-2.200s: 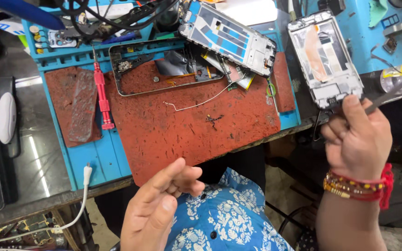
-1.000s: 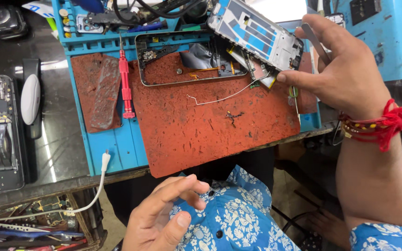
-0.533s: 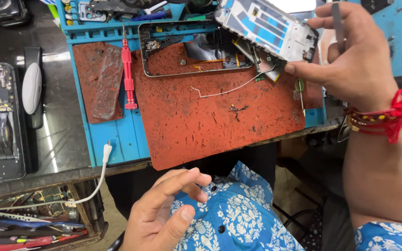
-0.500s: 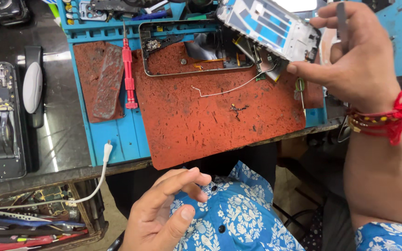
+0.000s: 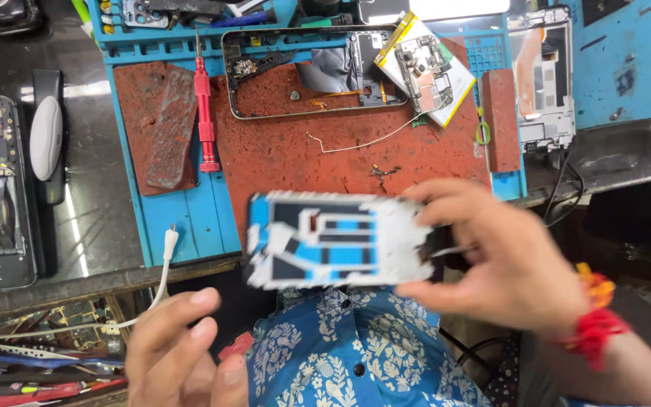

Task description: The person applies glue from a tube to the frame of a mobile phone, then positions a screen and uses tweezers, a screwdriver, and a plastic tool to manage internal components and screws.

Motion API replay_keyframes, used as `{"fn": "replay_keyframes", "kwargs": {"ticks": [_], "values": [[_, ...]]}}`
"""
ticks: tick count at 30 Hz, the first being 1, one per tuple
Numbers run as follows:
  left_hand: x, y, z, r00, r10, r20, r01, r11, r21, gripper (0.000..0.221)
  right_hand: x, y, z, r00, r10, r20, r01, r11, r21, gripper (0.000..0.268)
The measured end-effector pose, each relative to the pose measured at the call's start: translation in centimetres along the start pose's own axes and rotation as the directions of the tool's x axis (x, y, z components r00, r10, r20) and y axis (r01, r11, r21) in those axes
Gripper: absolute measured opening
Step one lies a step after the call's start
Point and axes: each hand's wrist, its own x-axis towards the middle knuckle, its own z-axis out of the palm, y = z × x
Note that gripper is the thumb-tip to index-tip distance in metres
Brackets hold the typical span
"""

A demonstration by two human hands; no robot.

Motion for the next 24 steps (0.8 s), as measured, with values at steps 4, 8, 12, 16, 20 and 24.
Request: {"fn": "replay_keyframes", "kwargs": {"ticks": [4, 8, 12, 16, 20, 24], "values": [[2.2, -0.5, -0.3, 0.973, 0.133, 0.188, -0.192, 0.919, 0.345, 0.045, 0.7, -0.4, 2.4, 0.996, -0.080, 0.029, 0.082, 0.993, -0.081, 0.057], [3.5, -0.6, 0.8, 0.926, 0.091, 0.366, -0.277, 0.824, 0.495, 0.049, 2.0, -0.7, 2.8, 0.997, -0.050, 0.053, 0.058, 0.985, -0.160, 0.049], [3.9, -1.6, 1.6, 0.910, 0.107, 0.400, -0.318, 0.799, 0.510, 0.049, 2.2, -0.7, 0.1, 0.960, -0.271, -0.063, 0.254, 0.946, -0.203, 0.058], [3.4, -1.8, 1.3, 0.920, 0.079, 0.385, -0.287, 0.806, 0.519, 0.047, 1.0, 0.9, -3.2, 0.966, -0.136, -0.221, 0.064, 0.950, -0.305, 0.053], [3.1, -1.5, 1.3, 0.938, 0.063, 0.340, -0.243, 0.821, 0.517, 0.045, 0.7, 2.4, -5.0, 0.916, 0.074, -0.394, -0.264, 0.850, -0.456, 0.049], [2.9, -1.1, 1.7, 0.949, 0.095, 0.300, -0.235, 0.847, 0.477, 0.042, 0.6, 3.3, -6.1, 0.884, 0.183, -0.431, -0.415, 0.732, -0.540, 0.045]]}}
